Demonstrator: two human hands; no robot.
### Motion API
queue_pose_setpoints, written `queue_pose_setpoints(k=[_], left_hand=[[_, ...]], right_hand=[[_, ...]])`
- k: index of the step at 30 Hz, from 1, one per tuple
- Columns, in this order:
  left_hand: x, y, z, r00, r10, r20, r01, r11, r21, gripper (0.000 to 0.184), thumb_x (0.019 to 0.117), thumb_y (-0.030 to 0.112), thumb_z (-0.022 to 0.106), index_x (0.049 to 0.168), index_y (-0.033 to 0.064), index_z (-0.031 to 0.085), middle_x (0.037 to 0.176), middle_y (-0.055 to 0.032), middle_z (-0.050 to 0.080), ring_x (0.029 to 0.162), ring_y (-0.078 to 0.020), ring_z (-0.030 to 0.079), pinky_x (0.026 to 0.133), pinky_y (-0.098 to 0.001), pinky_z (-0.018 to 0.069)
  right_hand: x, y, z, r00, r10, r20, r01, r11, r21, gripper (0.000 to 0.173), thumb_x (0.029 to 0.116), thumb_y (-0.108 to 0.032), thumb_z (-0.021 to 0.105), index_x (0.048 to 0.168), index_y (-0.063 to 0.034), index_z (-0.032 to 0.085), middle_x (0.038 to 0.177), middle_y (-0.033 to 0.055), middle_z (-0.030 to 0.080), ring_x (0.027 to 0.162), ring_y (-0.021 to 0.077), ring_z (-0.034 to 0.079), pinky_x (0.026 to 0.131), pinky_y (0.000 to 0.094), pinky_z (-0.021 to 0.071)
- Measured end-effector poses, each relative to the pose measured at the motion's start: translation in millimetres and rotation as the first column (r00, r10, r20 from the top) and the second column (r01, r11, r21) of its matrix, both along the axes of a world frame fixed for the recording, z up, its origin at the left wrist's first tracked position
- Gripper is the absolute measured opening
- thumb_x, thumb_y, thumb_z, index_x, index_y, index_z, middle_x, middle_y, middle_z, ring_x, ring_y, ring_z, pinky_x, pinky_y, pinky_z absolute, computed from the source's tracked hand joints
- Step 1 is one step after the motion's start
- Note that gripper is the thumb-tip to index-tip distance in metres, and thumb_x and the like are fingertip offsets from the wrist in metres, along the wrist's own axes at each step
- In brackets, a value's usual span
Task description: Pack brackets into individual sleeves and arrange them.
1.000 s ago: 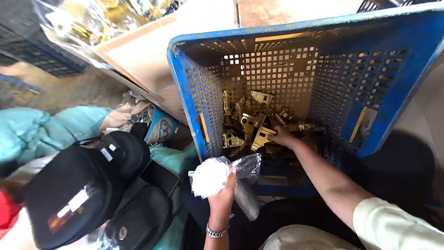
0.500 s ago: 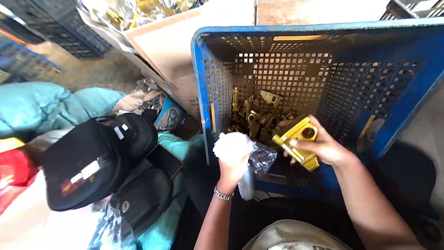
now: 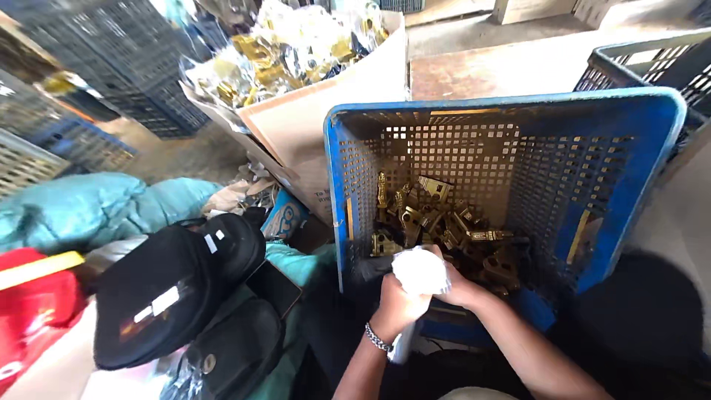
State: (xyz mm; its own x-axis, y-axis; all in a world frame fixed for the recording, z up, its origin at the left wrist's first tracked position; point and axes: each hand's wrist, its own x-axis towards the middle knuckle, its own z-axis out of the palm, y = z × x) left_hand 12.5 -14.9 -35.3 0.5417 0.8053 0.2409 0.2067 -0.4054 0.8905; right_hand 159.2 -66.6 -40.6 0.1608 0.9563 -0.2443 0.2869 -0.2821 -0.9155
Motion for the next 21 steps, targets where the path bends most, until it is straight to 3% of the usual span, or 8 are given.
queue_pose_setpoints(k=[3, 6, 10, 13, 16, 17, 19, 21], left_hand=[[7, 8, -5, 0.954, 0.281, 0.108, -0.270, 0.958, -0.100, 0.064, 0.0720, 0.006, 0.087, 0.120, -0.0206, 0.056, 0.111, -0.0225, 0.069, 0.106, -0.0151, 0.067, 0.098, -0.0294, 0.0536], [10, -2, 10, 0.963, 0.255, 0.084, -0.256, 0.967, -0.003, 0.054, 0.0764, 0.006, 0.083, 0.116, -0.0225, 0.060, 0.109, -0.0274, 0.069, 0.106, -0.0222, 0.068, 0.098, -0.0352, 0.0520], [9, -16, 16, 0.985, -0.076, 0.155, 0.078, 0.997, -0.005, 0.042, 0.0699, 0.005, 0.083, 0.102, -0.0147, 0.065, 0.093, -0.0101, 0.073, 0.092, 0.0003, 0.068, 0.088, -0.0171, 0.0541], [-9, 2, 9, 0.970, 0.066, 0.232, 0.009, 0.952, -0.307, 0.036, 0.0789, -0.005, 0.075, 0.111, -0.0123, 0.061, 0.094, -0.0063, 0.072, 0.087, -0.0038, 0.068, 0.084, -0.0223, 0.0573], [-31, 19, 11, 0.915, 0.309, 0.261, -0.119, 0.822, -0.556, 0.044, 0.0873, -0.005, 0.064, 0.129, -0.0100, 0.050, 0.102, -0.0094, 0.069, 0.087, -0.0104, 0.069, 0.082, -0.0282, 0.0591], [-35, 23, 15, 0.897, 0.374, 0.236, -0.173, 0.788, -0.591, 0.046, 0.0901, -0.003, 0.064, 0.133, -0.0092, 0.046, 0.105, -0.0102, 0.067, 0.089, -0.0104, 0.069, 0.081, -0.0285, 0.0594], [-40, 27, 14, 0.872, 0.442, 0.210, -0.246, 0.767, -0.593, 0.047, 0.0874, -0.005, 0.065, 0.131, -0.0084, 0.047, 0.105, -0.0101, 0.068, 0.090, -0.0091, 0.069, 0.081, -0.0276, 0.0604], [-39, 23, 12, 0.896, 0.411, 0.168, -0.265, 0.800, -0.539, 0.058, 0.0794, -0.007, 0.070, 0.132, -0.0110, 0.046, 0.109, -0.0098, 0.067, 0.096, -0.0043, 0.067, 0.086, -0.0225, 0.0577]], right_hand=[[9, -3, 13, 0.896, -0.061, -0.440, 0.072, 0.997, 0.009, 0.080, 0.0829, -0.009, 0.076, 0.152, -0.0006, 0.037, 0.142, 0.0161, 0.055, 0.125, 0.0173, 0.058, 0.103, 0.0327, 0.0510], [12, -2, 18, 0.840, -0.153, -0.520, 0.258, 0.957, 0.136, 0.053, 0.0918, -0.002, 0.064, 0.142, 0.0036, 0.049, 0.136, 0.0128, 0.058, 0.116, 0.0111, 0.061, 0.097, 0.0271, 0.0530], [24, -9, 19, 0.972, -0.095, -0.214, 0.126, 0.983, 0.135, 0.060, 0.0842, -0.009, 0.069, 0.142, 0.0007, 0.055, 0.143, 0.0198, 0.054, 0.124, 0.0207, 0.058, 0.103, 0.0347, 0.0501], [47, -14, 35, 0.983, 0.184, 0.009, -0.177, 0.956, -0.234, 0.039, 0.0946, -0.008, 0.071, 0.131, 0.0032, 0.062, 0.125, 0.0250, 0.063, 0.103, 0.0317, 0.068, 0.091, 0.0456, 0.0576], [73, -5, 65, 0.748, 0.642, 0.169, -0.514, 0.722, -0.463, 0.029, 0.0896, -0.002, 0.076, 0.116, 0.0065, 0.070, 0.106, 0.0271, 0.070, 0.096, 0.0384, 0.067, 0.091, 0.0560, 0.0511], [82, -4, 86, 0.709, 0.670, 0.218, -0.572, 0.728, -0.378, 0.026, 0.0874, -0.002, 0.078, 0.112, 0.0044, 0.073, 0.101, 0.0232, 0.071, 0.093, 0.0350, 0.068, 0.088, 0.0543, 0.0516], [97, -5, 120, 0.890, 0.407, 0.207, -0.439, 0.888, 0.139, 0.019, 0.0825, -0.001, 0.077, 0.102, -0.0012, 0.073, 0.093, 0.0064, 0.071, 0.084, 0.0136, 0.066, 0.080, 0.0335, 0.0560], [90, 14, 134, 0.980, 0.028, -0.196, 0.090, 0.818, 0.568, 0.025, 0.0867, 0.003, 0.064, 0.110, -0.0053, 0.065, 0.101, 0.0011, 0.072, 0.088, 0.0101, 0.070, 0.083, 0.0291, 0.0606]])
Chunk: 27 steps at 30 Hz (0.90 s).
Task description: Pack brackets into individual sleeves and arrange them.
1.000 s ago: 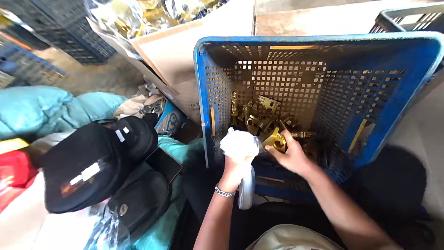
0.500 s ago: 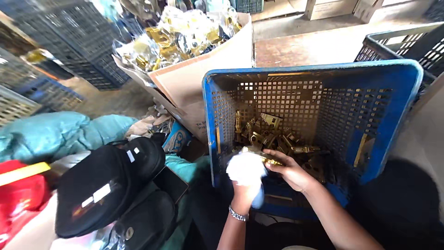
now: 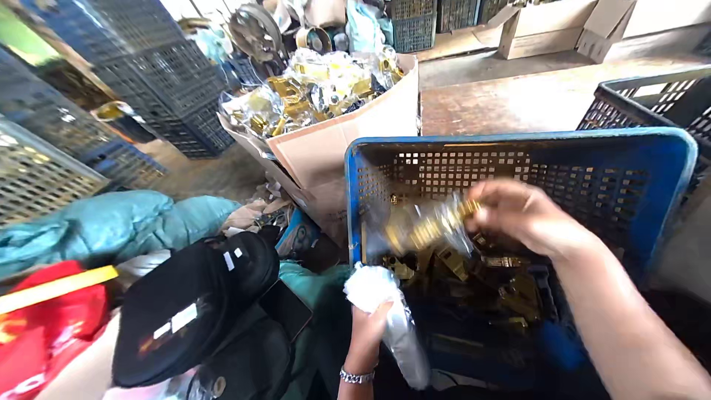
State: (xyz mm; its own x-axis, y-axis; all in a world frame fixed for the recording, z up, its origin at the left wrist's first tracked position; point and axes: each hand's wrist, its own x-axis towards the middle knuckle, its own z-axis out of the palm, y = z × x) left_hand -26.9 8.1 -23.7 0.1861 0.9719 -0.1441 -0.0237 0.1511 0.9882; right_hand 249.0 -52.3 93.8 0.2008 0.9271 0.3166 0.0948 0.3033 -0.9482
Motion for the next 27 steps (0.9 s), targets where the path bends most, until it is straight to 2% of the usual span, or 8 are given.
queue_pose_setpoints(k=[3, 5, 9, 13, 16, 20, 23, 27], left_hand=[[15, -13, -6, 0.993, -0.093, -0.066, 0.100, 0.987, 0.122, 0.065, 0.0685, -0.007, 0.080, 0.126, -0.0157, 0.049, 0.106, -0.0087, 0.068, 0.097, 0.0015, 0.065, 0.088, -0.0180, 0.0553], [30, -20, -10, 0.985, -0.166, -0.055, 0.175, 0.957, 0.233, 0.060, 0.0704, -0.005, 0.083, 0.122, -0.0166, 0.054, 0.106, -0.0093, 0.070, 0.099, 0.0006, 0.066, 0.091, -0.0184, 0.0548], [42, -27, -16, 0.973, -0.232, 0.017, 0.222, 0.946, 0.235, 0.043, 0.0763, -0.008, 0.079, 0.114, -0.0126, 0.059, 0.101, -0.0066, 0.070, 0.095, -0.0032, 0.067, 0.090, -0.0211, 0.0562], [48, -22, -18, 0.933, -0.360, 0.001, 0.349, 0.905, 0.244, 0.037, 0.0722, -0.003, 0.082, 0.104, -0.0080, 0.064, 0.085, -0.0041, 0.071, 0.077, -0.0066, 0.068, 0.075, -0.0252, 0.0594], [51, -25, 4, 0.875, -0.470, 0.115, 0.461, 0.882, 0.097, 0.058, 0.0703, -0.008, 0.083, 0.122, -0.0095, 0.057, 0.103, -0.0055, 0.072, 0.096, -0.0076, 0.070, 0.090, -0.0256, 0.0581], [47, -25, -3, 0.822, -0.567, 0.053, 0.564, 0.823, 0.064, 0.058, 0.0848, -0.005, 0.071, 0.138, -0.0117, 0.049, 0.119, -0.0076, 0.067, 0.105, -0.0031, 0.065, 0.095, -0.0208, 0.0540], [44, -17, -15, 0.948, -0.295, -0.118, 0.311, 0.939, 0.150, 0.046, 0.0836, -0.001, 0.073, 0.125, -0.0117, 0.055, 0.097, -0.0063, 0.071, 0.081, -0.0051, 0.069, 0.075, -0.0226, 0.0591], [32, 5, -34, 0.992, -0.037, -0.124, 0.081, 0.927, 0.367, 0.048, 0.0810, 0.002, 0.072, 0.121, -0.0174, 0.052, 0.098, -0.0080, 0.068, 0.084, -0.0044, 0.067, 0.080, -0.0236, 0.0587]], right_hand=[[-30, 20, -15, 0.976, -0.210, -0.061, 0.209, 0.978, -0.023, 0.040, 0.0980, -0.005, 0.059, 0.136, -0.0049, 0.044, 0.122, 0.0088, 0.065, 0.097, 0.0169, 0.071, 0.086, 0.0355, 0.0618], [-58, 12, -51, 0.990, 0.064, 0.124, -0.028, 0.961, -0.275, 0.044, 0.0981, -0.015, 0.066, 0.137, 0.0044, 0.055, 0.124, 0.0174, 0.066, 0.099, 0.0194, 0.070, 0.089, 0.0367, 0.0590], [-72, -9, -91, 0.984, 0.133, -0.116, -0.171, 0.885, -0.433, 0.015, 0.0984, -0.007, 0.063, 0.108, 0.0049, 0.066, 0.095, 0.0032, 0.068, 0.083, 0.0050, 0.066, 0.081, 0.0248, 0.0572], [-76, -29, -109, 0.953, 0.061, -0.296, -0.196, 0.870, -0.452, 0.014, 0.0963, -0.003, 0.061, 0.109, 0.0034, 0.065, 0.089, 0.0002, 0.070, 0.076, 0.0069, 0.068, 0.075, 0.0267, 0.0596], [-65, -35, -114, 0.936, -0.020, -0.351, -0.166, 0.855, -0.491, 0.013, 0.1018, -0.004, 0.054, 0.094, -0.0063, 0.064, 0.076, -0.0073, 0.066, 0.064, 0.0013, 0.062, 0.064, 0.0190, 0.0542], [-60, -53, -119, 0.943, 0.086, -0.322, -0.238, 0.850, -0.469, 0.009, 0.0972, -0.001, 0.058, 0.102, -0.0027, 0.066, 0.082, -0.0072, 0.070, 0.071, 0.0022, 0.068, 0.070, 0.0218, 0.0590], [-59, -56, -122, 0.958, -0.002, -0.287, -0.157, 0.833, -0.530, 0.008, 0.0969, -0.005, 0.064, 0.090, -0.0085, 0.061, 0.068, -0.0083, 0.064, 0.054, -0.0002, 0.059, 0.052, 0.0159, 0.0504], [-76, -56, -131, 0.918, -0.171, -0.358, -0.058, 0.835, -0.547, 0.027, 0.0888, -0.008, 0.074, 0.076, -0.0142, 0.051, 0.054, -0.0081, 0.054, 0.041, -0.0009, 0.046, 0.041, 0.0151, 0.0390]])
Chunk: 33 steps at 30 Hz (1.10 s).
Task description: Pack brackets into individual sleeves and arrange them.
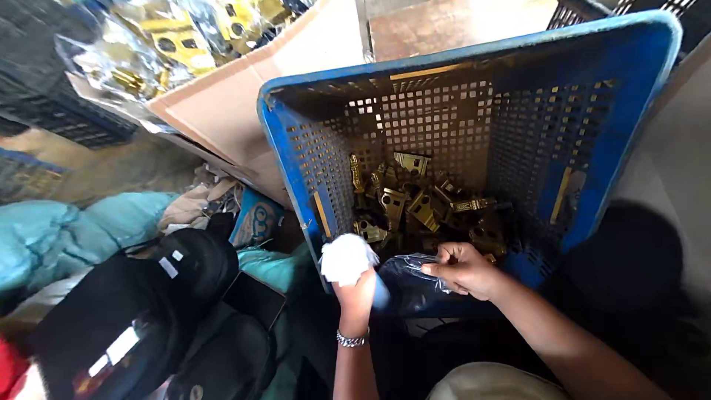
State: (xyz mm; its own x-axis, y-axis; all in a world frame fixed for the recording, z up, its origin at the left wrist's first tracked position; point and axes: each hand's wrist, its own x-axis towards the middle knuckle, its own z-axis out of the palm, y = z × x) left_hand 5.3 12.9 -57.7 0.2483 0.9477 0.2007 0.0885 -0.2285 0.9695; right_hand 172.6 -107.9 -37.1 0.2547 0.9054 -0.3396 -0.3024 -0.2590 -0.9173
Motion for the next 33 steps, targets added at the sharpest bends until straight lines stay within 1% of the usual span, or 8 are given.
queue_pose_setpoints(k=[4, 10, 13, 21, 26, 28, 30, 33], left_hand=[[7, -30, 29, 0.980, -0.187, 0.070, 0.199, 0.899, -0.390, 0.049, 0.0777, -0.002, 0.079, 0.119, -0.0074, 0.053, 0.094, -0.0012, 0.071, 0.087, -0.0040, 0.070, 0.082, -0.0237, 0.0603], [3, -17, 21, 0.999, -0.006, 0.048, 0.026, 0.903, -0.430, 0.028, 0.0891, -0.003, 0.067, 0.114, -0.0046, 0.054, 0.080, 0.0011, 0.068, 0.066, -0.0055, 0.067, 0.067, -0.0222, 0.0598], [8, -28, 17, 0.995, -0.065, 0.070, 0.090, 0.885, -0.457, 0.034, 0.0835, -0.001, 0.071, 0.114, -0.0053, 0.056, 0.085, -0.0006, 0.070, 0.076, -0.0058, 0.069, 0.075, -0.0233, 0.0603], [-2, -35, 15, 0.872, -0.401, 0.282, 0.489, 0.680, -0.546, 0.044, 0.0657, -0.007, 0.081, 0.104, 0.0021, 0.062, 0.081, 0.0038, 0.069, 0.075, -0.0047, 0.068, 0.073, -0.0226, 0.0594], [-23, -26, 4, 0.890, -0.446, 0.095, 0.432, 0.759, -0.486, 0.036, 0.0686, -0.005, 0.078, 0.099, 0.0062, 0.063, 0.072, 0.0094, 0.062, 0.067, -0.0014, 0.062, 0.067, -0.0196, 0.0555], [-23, -19, -5, 0.957, -0.283, -0.060, 0.248, 0.910, -0.333, 0.041, 0.0680, -0.002, 0.075, 0.106, -0.0041, 0.059, 0.079, 0.0061, 0.063, 0.073, 0.0003, 0.063, 0.071, -0.0184, 0.0561], [-20, -12, -13, 0.982, -0.176, -0.066, 0.160, 0.966, -0.205, 0.047, 0.0715, 0.002, 0.075, 0.113, -0.0112, 0.056, 0.089, 0.0003, 0.067, 0.083, -0.0025, 0.066, 0.080, -0.0208, 0.0570], [-13, -9, -11, 0.991, -0.121, 0.061, 0.125, 0.990, -0.063, 0.049, 0.0784, 0.004, 0.078, 0.117, -0.0132, 0.054, 0.097, -0.0033, 0.071, 0.093, -0.0055, 0.069, 0.087, -0.0240, 0.0582]], right_hand=[[-15, 7, 13, 0.966, 0.258, 0.018, -0.258, 0.966, -0.016, 0.012, 0.1022, -0.006, 0.058, 0.105, 0.0046, 0.062, 0.083, 0.0010, 0.066, 0.069, 0.0067, 0.068, 0.068, 0.0260, 0.0613], [-2, 14, 1, 0.982, 0.066, 0.174, -0.035, 0.984, -0.176, 0.032, 0.1101, -0.027, 0.047, 0.098, 0.0006, 0.059, 0.067, -0.0029, 0.050, 0.051, 0.0031, 0.048, 0.051, 0.0201, 0.0448], [-12, 8, -3, 0.989, 0.133, 0.059, -0.133, 0.991, -0.016, 0.017, 0.1029, -0.005, 0.055, 0.111, 0.0078, 0.063, 0.089, 0.0037, 0.067, 0.071, 0.0064, 0.066, 0.070, 0.0251, 0.0596], [-15, 6, -7, 0.948, 0.291, 0.131, -0.297, 0.955, 0.024, 0.029, 0.0724, -0.006, 0.085, 0.071, -0.0099, 0.056, 0.061, -0.0099, 0.054, 0.050, -0.0049, 0.047, 0.046, 0.0135, 0.0383], [28, 4, 9, 0.870, 0.333, 0.365, -0.304, 0.943, -0.136, 0.027, 0.0818, -0.014, 0.082, 0.080, 0.0001, 0.058, 0.066, 0.0012, 0.057, 0.052, 0.0051, 0.052, 0.050, 0.0227, 0.0451], [63, 15, -2, 0.728, 0.396, 0.560, -0.229, 0.910, -0.347, 0.025, 0.0938, -0.008, 0.072, 0.112, 0.0069, 0.065, 0.101, 0.0176, 0.069, 0.085, 0.0234, 0.069, 0.078, 0.0388, 0.0588], [94, 28, -29, 0.400, 0.649, 0.647, -0.217, 0.753, -0.621, 0.046, 0.0916, 0.008, 0.064, 0.137, 0.0042, 0.058, 0.137, 0.0231, 0.060, 0.128, 0.0411, 0.056, 0.107, 0.0583, 0.0437], [114, 25, -56, 0.023, 0.868, 0.497, -0.196, 0.491, -0.849, 0.050, 0.0954, 0.011, 0.057, 0.145, 0.0011, 0.053, 0.152, 0.0228, 0.048, 0.139, 0.0498, 0.042, 0.112, 0.0690, 0.0310]])
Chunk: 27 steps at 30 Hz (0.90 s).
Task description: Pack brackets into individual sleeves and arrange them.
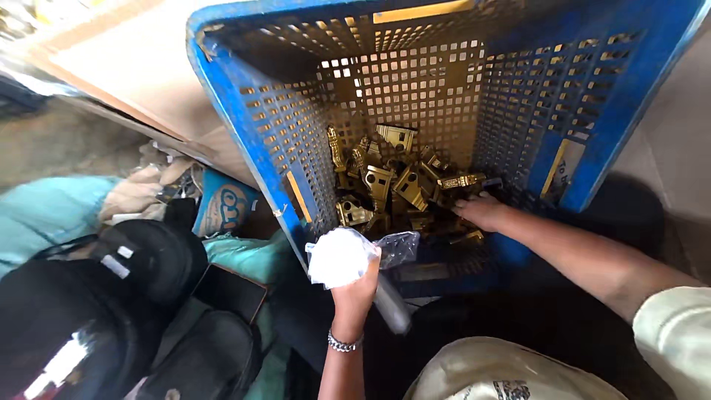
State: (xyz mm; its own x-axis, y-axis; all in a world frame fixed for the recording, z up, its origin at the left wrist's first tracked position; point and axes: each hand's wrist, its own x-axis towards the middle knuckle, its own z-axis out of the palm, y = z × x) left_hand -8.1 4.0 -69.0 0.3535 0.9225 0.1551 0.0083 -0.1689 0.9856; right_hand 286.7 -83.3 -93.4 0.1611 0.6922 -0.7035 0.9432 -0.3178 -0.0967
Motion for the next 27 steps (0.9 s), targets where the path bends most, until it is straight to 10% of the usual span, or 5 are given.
queue_pose_setpoints(k=[7, 11, 15, 21, 27], left_hand=[[7, -5, 12, 0.987, 0.163, 0.011, -0.163, 0.986, 0.038, 0.053, 0.0772, 0.001, 0.079, 0.118, -0.0193, 0.053, 0.105, -0.0078, 0.068, 0.098, 0.0006, 0.065, 0.091, -0.0184, 0.0549], [16, -16, 10, 0.993, 0.111, 0.032, -0.112, 0.993, 0.026, 0.060, 0.0737, -0.002, 0.082, 0.120, -0.0211, 0.048, 0.105, -0.0079, 0.068, 0.098, 0.0021, 0.065, 0.091, -0.0168, 0.0543], [23, -23, 18, 1.000, 0.029, 0.011, -0.029, 0.999, 0.014, 0.055, 0.0705, -0.004, 0.081, 0.115, -0.0208, 0.053, 0.101, -0.0072, 0.070, 0.095, 0.0029, 0.066, 0.089, -0.0158, 0.0546], [17, -27, 52, 0.999, -0.019, 0.048, 0.029, 0.976, -0.217, 0.036, 0.0813, -0.006, 0.074, 0.113, -0.0088, 0.057, 0.091, -0.0014, 0.069, 0.082, -0.0018, 0.067, 0.077, -0.0195, 0.0574], [12, -29, 17, 0.982, -0.174, -0.079, 0.184, 0.972, 0.147, 0.041, 0.0711, 0.001, 0.078, 0.104, -0.0177, 0.062, 0.094, -0.0095, 0.073, 0.092, 0.0003, 0.069, 0.087, -0.0197, 0.0570]], right_hand=[[-14, -42, 46, 0.970, -0.173, -0.172, 0.223, 0.915, 0.337, 0.021, 0.0848, -0.006, 0.074, 0.103, 0.0045, 0.074, 0.148, 0.0243, 0.049, 0.142, 0.0449, 0.037, 0.117, 0.0639, 0.0226], [-54, -67, 56, 0.442, -0.238, -0.865, 0.891, 0.228, 0.393, 0.044, 0.0764, -0.011, 0.080, 0.116, -0.0009, 0.063, 0.106, -0.0002, 0.071, 0.095, 0.0061, 0.070, 0.083, 0.0255, 0.0606], [-77, -51, 92, 0.153, -0.091, -0.984, 0.809, 0.583, 0.072, 0.057, 0.0880, -0.011, 0.070, 0.140, -0.0083, 0.046, 0.109, 0.0050, 0.069, 0.082, 0.0178, 0.074, 0.065, 0.0351, 0.0661], [-130, -9, 71, 0.881, 0.041, -0.472, 0.292, 0.738, 0.608, 0.039, 0.0961, -0.013, 0.065, 0.129, 0.0071, 0.059, 0.128, 0.0315, 0.060, 0.107, 0.0447, 0.067, 0.090, 0.0585, 0.0549], [-125, 12, 64, 0.570, -0.179, -0.802, 0.570, 0.790, 0.228, 0.094, 0.0848, -0.010, 0.078, 0.156, 0.0036, 0.019, 0.152, 0.0287, 0.042, 0.139, 0.0314, 0.047, 0.115, 0.0419, 0.0401]])
